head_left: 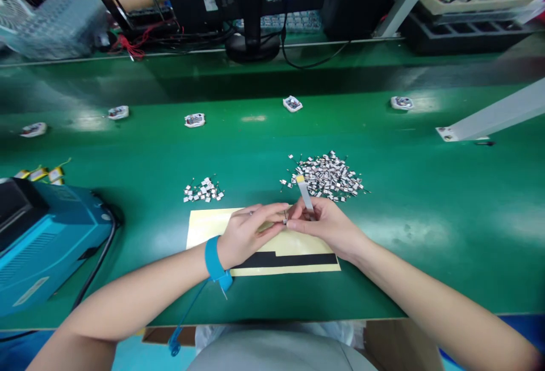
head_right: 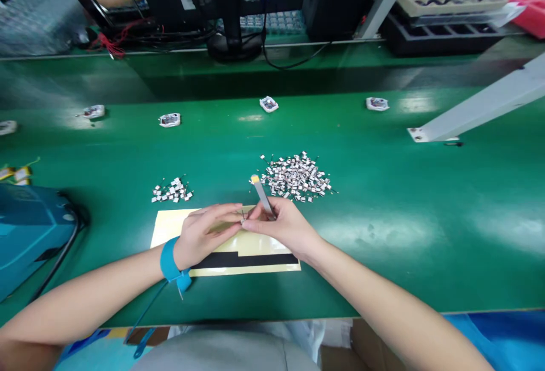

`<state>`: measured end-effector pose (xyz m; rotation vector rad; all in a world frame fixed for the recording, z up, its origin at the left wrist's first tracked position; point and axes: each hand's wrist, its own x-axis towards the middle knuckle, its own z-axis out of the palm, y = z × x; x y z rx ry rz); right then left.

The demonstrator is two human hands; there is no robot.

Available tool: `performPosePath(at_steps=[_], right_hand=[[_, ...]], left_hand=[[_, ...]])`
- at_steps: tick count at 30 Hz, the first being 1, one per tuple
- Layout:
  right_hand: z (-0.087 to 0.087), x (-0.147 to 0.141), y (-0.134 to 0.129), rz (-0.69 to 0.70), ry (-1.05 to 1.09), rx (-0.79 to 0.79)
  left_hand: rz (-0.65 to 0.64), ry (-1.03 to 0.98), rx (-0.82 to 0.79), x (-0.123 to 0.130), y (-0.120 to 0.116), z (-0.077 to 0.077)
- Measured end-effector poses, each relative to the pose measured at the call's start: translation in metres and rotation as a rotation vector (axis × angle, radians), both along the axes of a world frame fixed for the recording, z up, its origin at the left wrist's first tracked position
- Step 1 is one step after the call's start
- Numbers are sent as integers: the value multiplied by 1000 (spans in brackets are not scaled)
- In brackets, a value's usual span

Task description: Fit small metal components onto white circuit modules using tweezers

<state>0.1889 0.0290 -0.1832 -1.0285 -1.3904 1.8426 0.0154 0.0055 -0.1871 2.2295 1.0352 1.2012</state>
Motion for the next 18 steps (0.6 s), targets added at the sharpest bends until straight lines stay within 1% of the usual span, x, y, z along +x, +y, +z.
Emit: performPosePath(at_steps=[2,4,5,7,8,9,10,11,13,15,18], right_hand=[[-1,2,2,-15,-52,85],[-1,6,8,-105,-106,224],[0,9,12,-185,-141,315],[3,17,18,-356,-234,502],[4,20,19,-413,-283,581],[6,23,19,-432,-325,642],[8,24,16,-412,-359,686],[9,24,12,-361,-385,718],[9,19,1,-227,-426,773],[8,13,-10,-97,-466,827],[4,5,-18,59,-493,911]], left_hand=[[-20,25,-27,-2,2,1],[-41,121,-34,-10,9,7],[-50,208,-34,-17,14,13],[-41,447,-54,-34,25,28],[-26,577,-87,-43,31,37],[1,702,-134,-51,36,45],[41,815,-188,-59,40,51],[89,913,-241,-65,43,56],[185,1069,-333,-72,46,60],[248,1162,-398,-73,47,58],[251,1190,-431,-70,46,51]])
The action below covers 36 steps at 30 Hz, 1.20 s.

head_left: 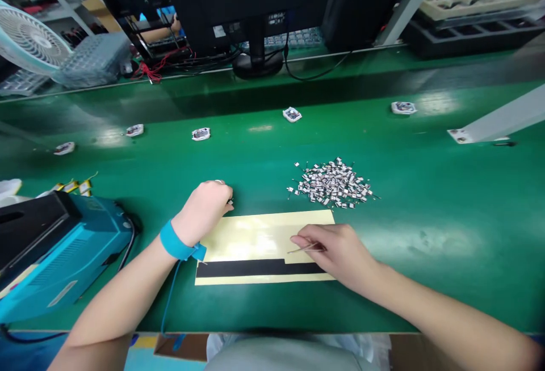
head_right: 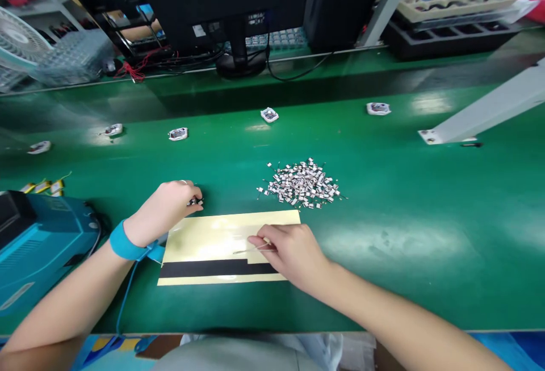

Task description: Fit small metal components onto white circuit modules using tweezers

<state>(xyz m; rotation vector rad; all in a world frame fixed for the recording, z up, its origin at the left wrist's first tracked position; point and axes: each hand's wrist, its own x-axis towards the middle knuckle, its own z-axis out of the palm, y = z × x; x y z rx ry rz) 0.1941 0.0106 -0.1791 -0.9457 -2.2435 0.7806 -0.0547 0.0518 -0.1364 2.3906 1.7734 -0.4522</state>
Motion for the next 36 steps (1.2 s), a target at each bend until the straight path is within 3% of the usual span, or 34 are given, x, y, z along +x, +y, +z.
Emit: performPosePath(at_steps=[4,9,11,14,18,22,25,29,36], right_hand=[[-3,-3,-2,110,-60,58],[-5,-4,-7,153,-96,97],[-5,-5,-11,172,-117,112],[-5,-8,-20,193,-192,148],[-9,-11,-32,146,-331,203],[-11,-14,-37,89,-407,203],[-7,-15,-33,92,-412,117],[0,-15,-18,94,-327,-115],[-3,-7,16,24,144,-509]], left_hand=[[-12,-20,19,4,1,-5],[-17,-100,82,9,-1,2],[-9,-247,175,15,-5,4],[15,-619,284,28,-16,-3],[-6,-1086,162,50,-30,-27],[-3,-1281,84,62,-36,-51],[38,-1317,80,63,-35,-57],[79,-1325,113,62,-34,-53],[176,-1337,193,60,-38,-50]])
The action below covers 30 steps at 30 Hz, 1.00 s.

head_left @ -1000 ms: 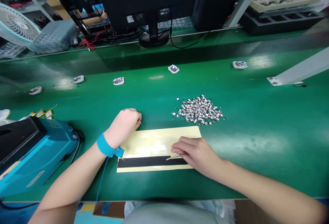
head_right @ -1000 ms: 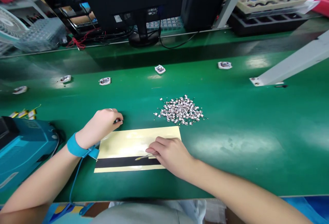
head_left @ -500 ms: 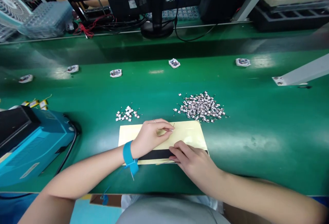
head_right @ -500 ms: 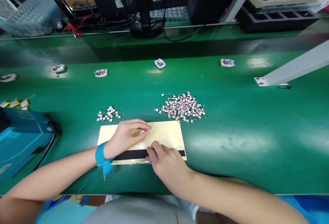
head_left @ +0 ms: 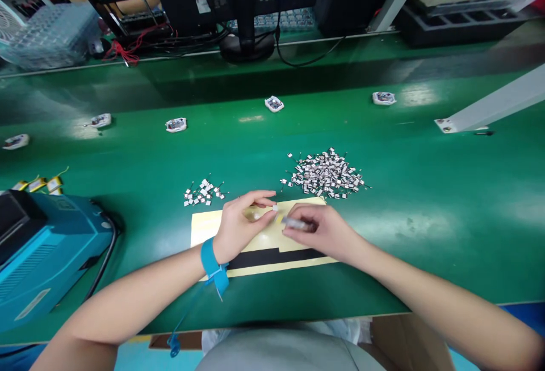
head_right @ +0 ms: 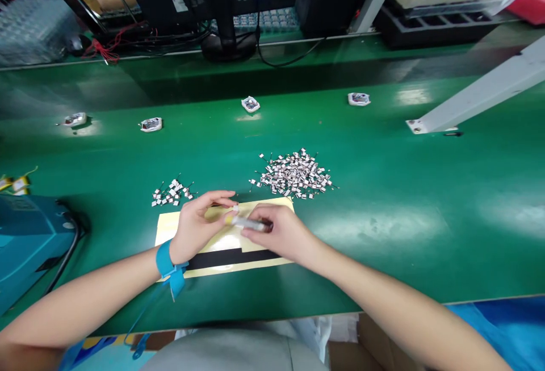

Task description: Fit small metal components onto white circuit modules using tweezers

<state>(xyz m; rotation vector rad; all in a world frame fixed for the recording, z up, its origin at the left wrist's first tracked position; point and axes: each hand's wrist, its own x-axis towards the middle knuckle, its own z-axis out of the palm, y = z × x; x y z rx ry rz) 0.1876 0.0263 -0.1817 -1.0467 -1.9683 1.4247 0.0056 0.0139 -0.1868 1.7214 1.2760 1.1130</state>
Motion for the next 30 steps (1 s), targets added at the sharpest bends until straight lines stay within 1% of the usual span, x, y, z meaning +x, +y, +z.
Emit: performPosePath(at_steps=[3,6,8,15,25,27,30], right_hand=[[-1,-1,8,-89,177,-125],[0,-5,9,-95,304,-218],[-1,-8,8,-96,353,-258],[-5,-10,4,-129,368,-330],[-9,-14,0,-214,368,-343],[-8,-14,2,-211,387,-361],[-6,-11,5,-163,403,-389]], left_hand=[[22,36,59,0,-2,0],[-1,66,128,1,-3,0],[-16,81,161,1,-3,0],[-50,116,248,1,-4,-1],[-59,145,274,2,-5,1],[-66,146,279,2,-5,2],[-75,147,284,2,-6,2]])
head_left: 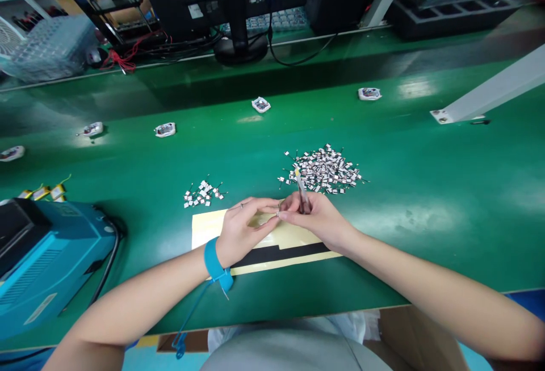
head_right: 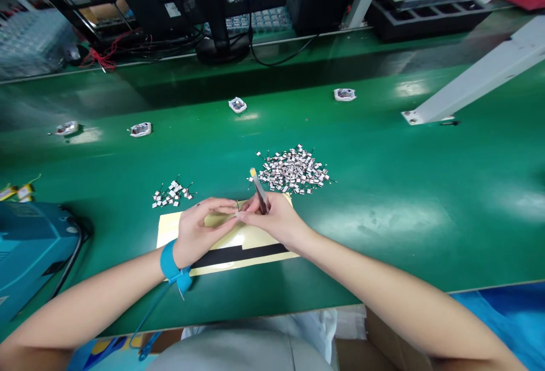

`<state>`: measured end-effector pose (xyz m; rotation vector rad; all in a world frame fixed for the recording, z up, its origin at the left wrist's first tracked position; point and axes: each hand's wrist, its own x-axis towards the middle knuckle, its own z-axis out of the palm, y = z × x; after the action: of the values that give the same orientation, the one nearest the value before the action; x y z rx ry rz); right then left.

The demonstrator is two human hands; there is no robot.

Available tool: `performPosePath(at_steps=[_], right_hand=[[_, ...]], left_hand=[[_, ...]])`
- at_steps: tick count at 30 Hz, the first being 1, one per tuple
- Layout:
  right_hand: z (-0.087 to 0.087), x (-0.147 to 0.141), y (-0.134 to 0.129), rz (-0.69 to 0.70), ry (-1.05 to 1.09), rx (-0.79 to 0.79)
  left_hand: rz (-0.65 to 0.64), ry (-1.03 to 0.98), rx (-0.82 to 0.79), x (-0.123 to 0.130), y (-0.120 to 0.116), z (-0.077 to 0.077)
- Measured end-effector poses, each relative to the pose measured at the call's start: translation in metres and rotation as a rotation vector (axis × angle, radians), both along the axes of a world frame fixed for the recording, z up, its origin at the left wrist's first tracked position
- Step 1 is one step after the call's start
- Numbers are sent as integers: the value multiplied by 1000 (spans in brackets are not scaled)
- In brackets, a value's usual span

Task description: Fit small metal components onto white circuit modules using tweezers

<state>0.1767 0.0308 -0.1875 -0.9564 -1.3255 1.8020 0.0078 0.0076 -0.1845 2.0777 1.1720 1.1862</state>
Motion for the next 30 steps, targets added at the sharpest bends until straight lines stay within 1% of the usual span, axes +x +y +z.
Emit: performPosePath(at_steps=[3,6,8,9,11,12,13,14,15,17,20,23,26,30], right_hand=[[2,3,1,59,-47,52],[3,6,4,44,-156,186],[5,13,9,-50,-237,304],[6,17,13,-129,-280,371],[9,27,21,-301,-362,504],[10,31,23,-359,-399,561],[11,35,24,-382,-429,608],[11,36,22,-358,-454,646],[10,35,18,-294,-473,676],[8,30,6,-105,-509,732],[4,17,-15,165,-601,829],[5,9,-29,347,-728,936],[5,7,-36,436,-850,1019],[0,6,-45,450,-950,1141]], left_hand=[[-37,6,38,1,-1,-2],[-142,79,96,-2,4,2],[-183,228,110,-12,13,14],[-168,313,107,-19,18,22],[-94,482,76,-37,30,41],[-55,571,51,-47,35,51],[-28,665,25,-56,40,59],[-24,760,-1,-64,44,66],[-49,853,-34,-70,47,70],[-161,984,-97,-79,52,70],[-346,1073,-148,-81,56,60],[-403,1128,-148,-78,57,50],[-404,1158,-145,-75,59,47],[-316,1121,-119,-73,61,47]])
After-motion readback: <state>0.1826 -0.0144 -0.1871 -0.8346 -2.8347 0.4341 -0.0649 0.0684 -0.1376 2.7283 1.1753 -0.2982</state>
